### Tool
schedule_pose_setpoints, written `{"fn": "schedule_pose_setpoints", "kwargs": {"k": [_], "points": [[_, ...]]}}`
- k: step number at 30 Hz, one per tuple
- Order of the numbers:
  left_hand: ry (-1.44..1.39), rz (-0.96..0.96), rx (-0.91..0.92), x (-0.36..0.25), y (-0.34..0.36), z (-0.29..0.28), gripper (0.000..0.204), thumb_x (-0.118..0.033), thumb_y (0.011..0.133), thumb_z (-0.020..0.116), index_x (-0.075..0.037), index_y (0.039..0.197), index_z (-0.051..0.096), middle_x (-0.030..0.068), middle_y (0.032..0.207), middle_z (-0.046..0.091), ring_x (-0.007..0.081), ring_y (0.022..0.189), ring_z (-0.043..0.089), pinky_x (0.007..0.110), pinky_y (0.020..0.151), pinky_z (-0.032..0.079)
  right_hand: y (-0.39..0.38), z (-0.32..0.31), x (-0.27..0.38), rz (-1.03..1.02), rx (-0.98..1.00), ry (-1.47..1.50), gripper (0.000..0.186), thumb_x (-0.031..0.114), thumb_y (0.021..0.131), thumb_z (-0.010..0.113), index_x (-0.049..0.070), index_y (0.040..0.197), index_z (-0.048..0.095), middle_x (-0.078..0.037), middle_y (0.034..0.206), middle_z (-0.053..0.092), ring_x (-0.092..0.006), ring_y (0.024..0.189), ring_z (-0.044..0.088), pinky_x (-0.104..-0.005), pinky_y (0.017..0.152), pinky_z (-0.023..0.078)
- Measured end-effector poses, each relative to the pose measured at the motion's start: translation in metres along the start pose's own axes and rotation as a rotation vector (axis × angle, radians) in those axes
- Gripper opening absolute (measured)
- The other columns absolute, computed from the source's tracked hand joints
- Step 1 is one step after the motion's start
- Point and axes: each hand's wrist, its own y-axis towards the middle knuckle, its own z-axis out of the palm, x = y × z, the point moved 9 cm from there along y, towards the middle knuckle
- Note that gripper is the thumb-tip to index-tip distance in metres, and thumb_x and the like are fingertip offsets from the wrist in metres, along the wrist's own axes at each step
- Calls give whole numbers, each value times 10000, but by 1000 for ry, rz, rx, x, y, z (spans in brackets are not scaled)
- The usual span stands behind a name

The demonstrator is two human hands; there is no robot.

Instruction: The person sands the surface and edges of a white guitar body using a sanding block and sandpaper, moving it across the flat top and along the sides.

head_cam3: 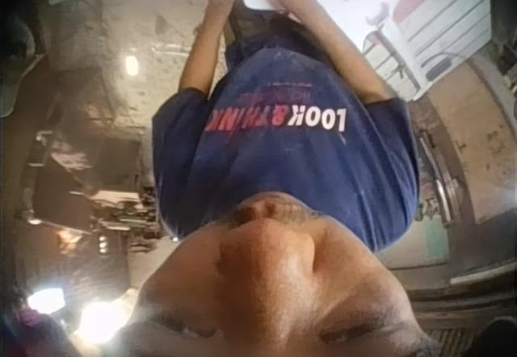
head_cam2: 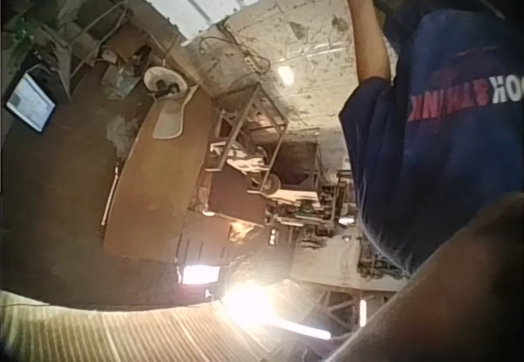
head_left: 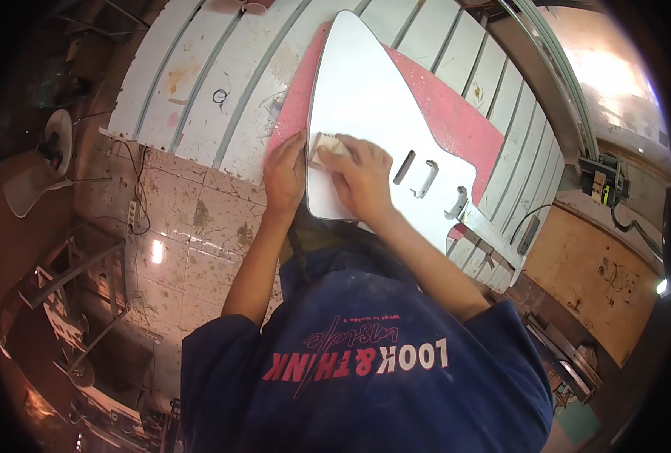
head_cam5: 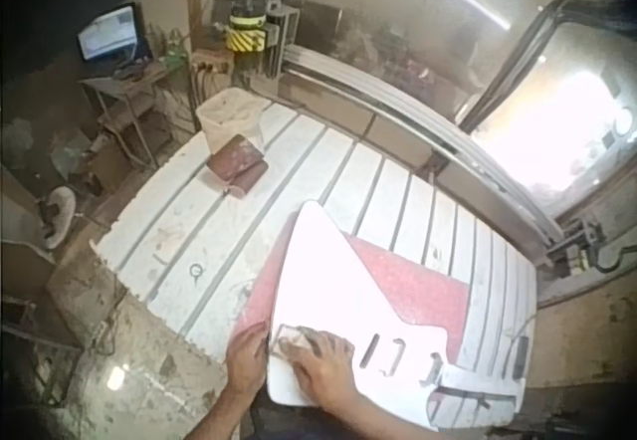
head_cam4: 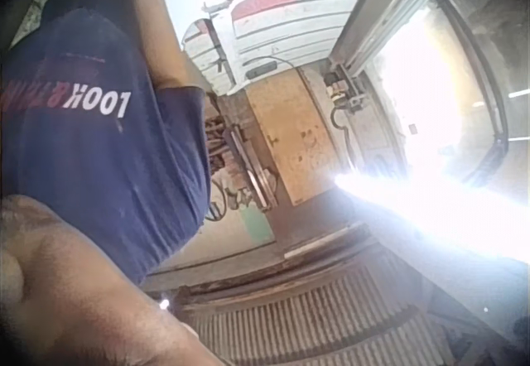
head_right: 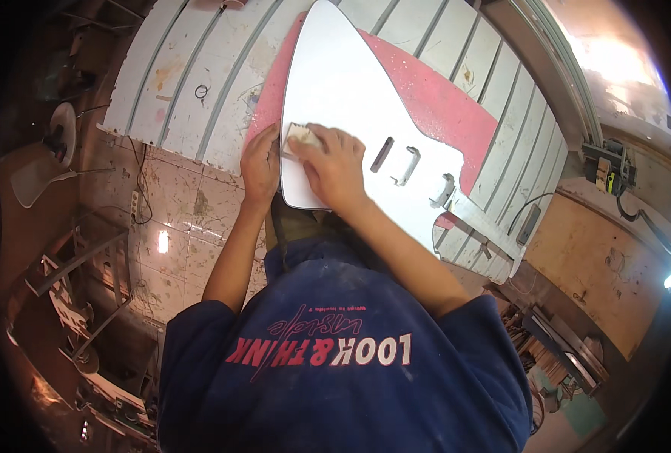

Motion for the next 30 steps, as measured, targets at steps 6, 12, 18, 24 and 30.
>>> {"fn": "schedule_pose_setpoints", "kwargs": {"k": [6,12,18,24,30], "points": [[-49,81,7,-12,4,5,376,101,894,598,15,1232,739,201,1239,741,357,1142,711,410,1015,554,118,-12,-37,53,-202,-94,517,120,803,783,281,1293,735,-36,1364,649,-330,1230,588,-507,1053,385],[-31,-7,8,3,-2,-4,355,116,888,597,34,1203,738,211,1226,743,355,1124,716,405,993,562,28,6,1,-12,5,2,520,118,802,796,322,1276,738,-39,1385,640,-333,1262,582,-521,1058,393],[-102,32,6,-6,4,2,295,100,878,620,36,1138,743,204,1208,737,357,1112,717,400,976,568,113,-7,-36,40,-149,-81,463,169,889,754,331,1322,729,-54,1354,640,-328,1215,586,-533,1039,399],[-69,-32,-18,12,-1,-5,241,64,870,658,32,1093,745,184,1167,737,343,1092,717,396,961,570,53,4,-3,-47,3,8,538,106,827,773,360,1300,740,-32,1386,618,-297,1262,564,-499,1052,384],[-118,-13,-12,3,3,-5,251,74,868,640,35,1094,742,174,1149,737,340,1074,719,386,962,567,104,1,-23,-5,-84,-54,516,108,828,769,310,1301,739,-63,1383,630,-329,1241,574,-507,1055,388]]}}
